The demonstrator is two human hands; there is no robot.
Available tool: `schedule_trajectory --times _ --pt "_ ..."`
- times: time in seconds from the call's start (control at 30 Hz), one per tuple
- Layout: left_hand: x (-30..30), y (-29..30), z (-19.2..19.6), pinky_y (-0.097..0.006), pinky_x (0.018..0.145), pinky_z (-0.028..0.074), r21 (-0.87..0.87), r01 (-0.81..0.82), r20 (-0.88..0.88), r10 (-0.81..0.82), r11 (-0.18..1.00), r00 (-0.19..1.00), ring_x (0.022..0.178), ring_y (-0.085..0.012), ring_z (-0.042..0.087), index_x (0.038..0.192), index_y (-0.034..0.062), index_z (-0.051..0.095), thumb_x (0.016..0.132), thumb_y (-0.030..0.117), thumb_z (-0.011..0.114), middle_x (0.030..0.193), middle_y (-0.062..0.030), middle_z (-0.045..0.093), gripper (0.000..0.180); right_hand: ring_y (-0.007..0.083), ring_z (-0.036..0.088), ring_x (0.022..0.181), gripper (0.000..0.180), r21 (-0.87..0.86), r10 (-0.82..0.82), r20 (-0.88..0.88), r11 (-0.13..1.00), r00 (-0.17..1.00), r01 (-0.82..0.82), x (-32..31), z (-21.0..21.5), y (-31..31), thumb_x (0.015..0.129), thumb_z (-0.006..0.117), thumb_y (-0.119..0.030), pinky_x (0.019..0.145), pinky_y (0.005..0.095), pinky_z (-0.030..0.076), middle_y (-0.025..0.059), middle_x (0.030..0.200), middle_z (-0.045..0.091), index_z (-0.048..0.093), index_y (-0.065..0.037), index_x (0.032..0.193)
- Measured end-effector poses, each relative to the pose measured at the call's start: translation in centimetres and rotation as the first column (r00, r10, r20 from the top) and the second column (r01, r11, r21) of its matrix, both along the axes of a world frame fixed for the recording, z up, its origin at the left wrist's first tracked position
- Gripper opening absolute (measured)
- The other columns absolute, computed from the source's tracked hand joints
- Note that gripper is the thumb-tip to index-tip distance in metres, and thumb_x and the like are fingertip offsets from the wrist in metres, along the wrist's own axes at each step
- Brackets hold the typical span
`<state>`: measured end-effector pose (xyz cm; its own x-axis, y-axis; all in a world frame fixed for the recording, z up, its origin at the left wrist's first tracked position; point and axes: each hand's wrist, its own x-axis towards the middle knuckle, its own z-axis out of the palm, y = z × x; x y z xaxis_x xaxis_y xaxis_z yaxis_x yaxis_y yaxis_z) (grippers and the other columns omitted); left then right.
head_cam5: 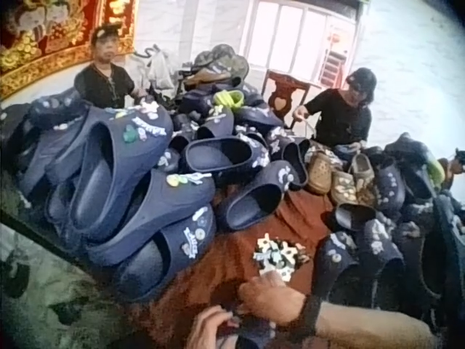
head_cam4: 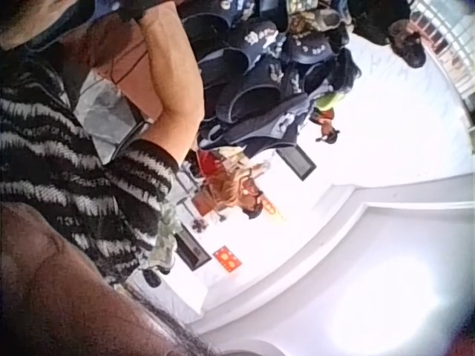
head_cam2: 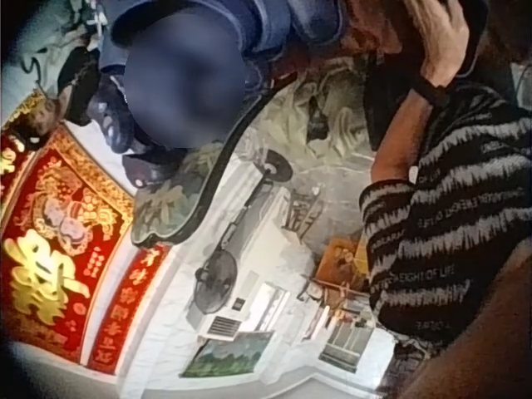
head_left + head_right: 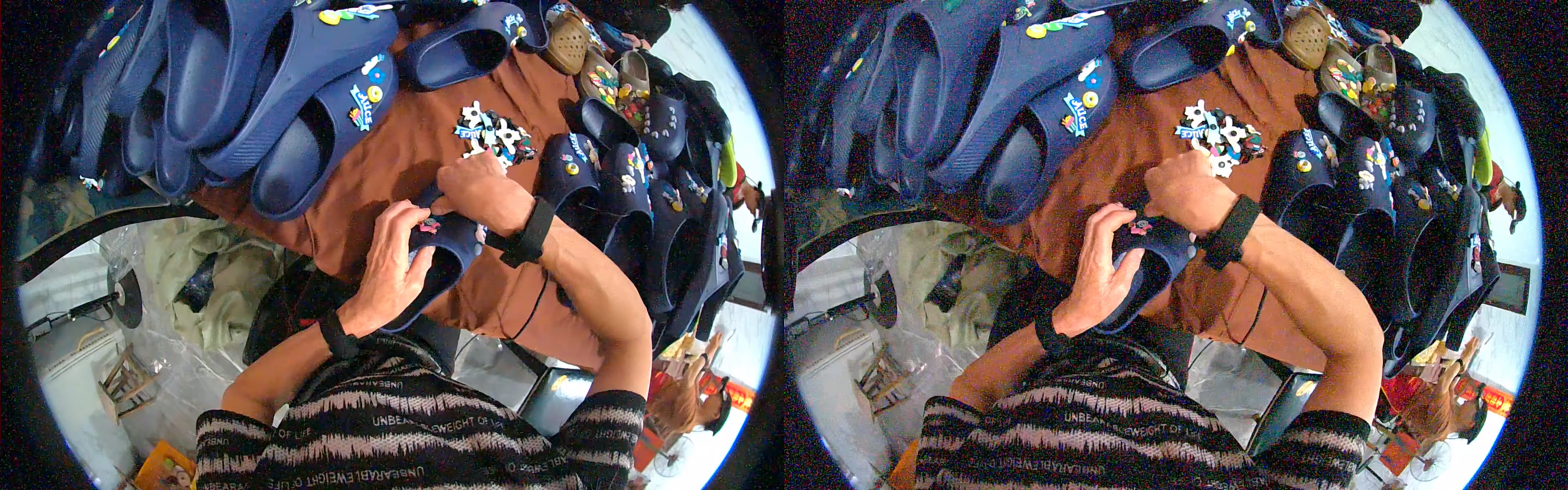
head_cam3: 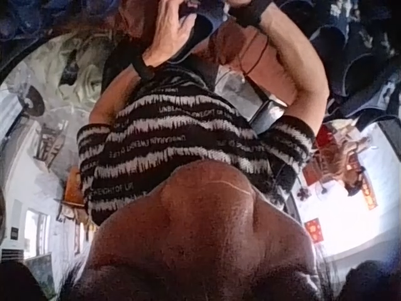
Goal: Attaching decorative charms to the holes of blue clog shoes.
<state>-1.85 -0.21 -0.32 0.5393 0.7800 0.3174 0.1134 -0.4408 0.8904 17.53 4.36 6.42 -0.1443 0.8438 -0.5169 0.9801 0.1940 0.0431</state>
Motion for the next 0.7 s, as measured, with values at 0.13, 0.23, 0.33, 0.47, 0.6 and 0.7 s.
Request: schedule_trajectory --times 0.13,0.23,0.33,0.47,0.6,0.7 --pt "-0.1 0.0 -0.4 -0.049 0.110 0.040 0.015 0.003 0.000 -0.003 1.000 1.000 0.127 -0.0436 0.047 0.133 0.0012 0.048 0.083 -0.003 0.066 0.134 -0.0243 0.047 0.053 0.0318 0.075 0.085 0.047 0.024 -0.009 -0.013 1.000 1.000 0.009 1.2 -0.1 0.6 0.082 0.075 -0.051 0.068 0.0451 0.055 0.0169 0.085 0.075 0.077 -0.004 0.085" --pt "-0.1 -0.1 -0.2 -0.049 0.110 0.040 -0.002 0.011 -0.004 -0.011 1.000 1.000 0.126 -0.0438 0.047 0.133 0.0007 0.047 0.083 -0.003 0.066 0.134 -0.0244 0.048 0.053 0.0371 0.070 0.081 0.048 -0.194 -0.263 -0.305 0.958 0.915 0.211 2.9 0.8 0.6 0.086 0.075 -0.048 0.073 0.0464 0.052 0.0202 0.084 0.071 0.073 0.000 0.094" --pt "0.0 -0.1 -0.3 -0.045 0.113 0.038 -0.016 0.000 -0.010 -0.001 1.000 1.000 0.130 -0.0408 0.048 0.133 0.0000 0.048 0.082 -0.002 0.066 0.134 -0.0238 0.049 0.054 0.0347 0.069 0.076 0.048 -0.224 -0.208 -0.314 0.964 0.926 0.140 3.0 0.7 1.4 0.087 0.075 -0.047 0.070 0.0455 0.051 0.0184 0.079 0.070 0.073 0.001 0.092" --pt "-0.1 -0.1 -0.2 -0.045 0.114 0.037 -0.029 -0.033 -0.019 0.032 0.999 0.999 0.130 -0.0406 0.048 0.135 0.0004 0.047 0.081 -0.002 0.067 0.135 -0.0239 0.049 0.057 0.0312 0.068 0.070 0.049 -0.370 -0.341 -0.330 0.905 0.880 0.211 3.3 0.2 2.0 0.087 0.075 -0.047 0.065 0.0439 0.050 0.0161 0.073 0.068 0.072 0.002 0.090" --pt "-0.2 -0.1 -0.5 -0.045 0.115 0.036 -0.042 -0.036 0.008 0.036 0.998 0.999 0.132 -0.0403 0.047 0.136 0.0003 0.046 0.081 -0.002 0.067 0.135 -0.0240 0.048 0.059 0.0287 0.067 0.067 0.049 -0.304 -0.284 -0.278 0.932 0.918 0.196 2.7 0.7 2.2 0.085 0.075 -0.047 0.062 0.0433 0.049 0.0145 0.070 0.067 0.072 0.001 0.086" --pt "-0.1 -0.2 -0.2 -0.045 0.115 0.035 -0.051 -0.037 -0.003 0.037 0.998 0.999 0.132 -0.0403 0.046 0.136 0.0002 0.046 0.081 -0.002 0.067 0.135 -0.0239 0.048 0.059 0.0311 0.069 0.071 0.045 -0.133 -0.106 -0.245 0.988 0.964 0.075 2.6 -0.5 1.5 0.082 0.077 -0.045 0.064 0.0443 0.051 0.0158 0.074 0.070 0.074 0.000 0.086"
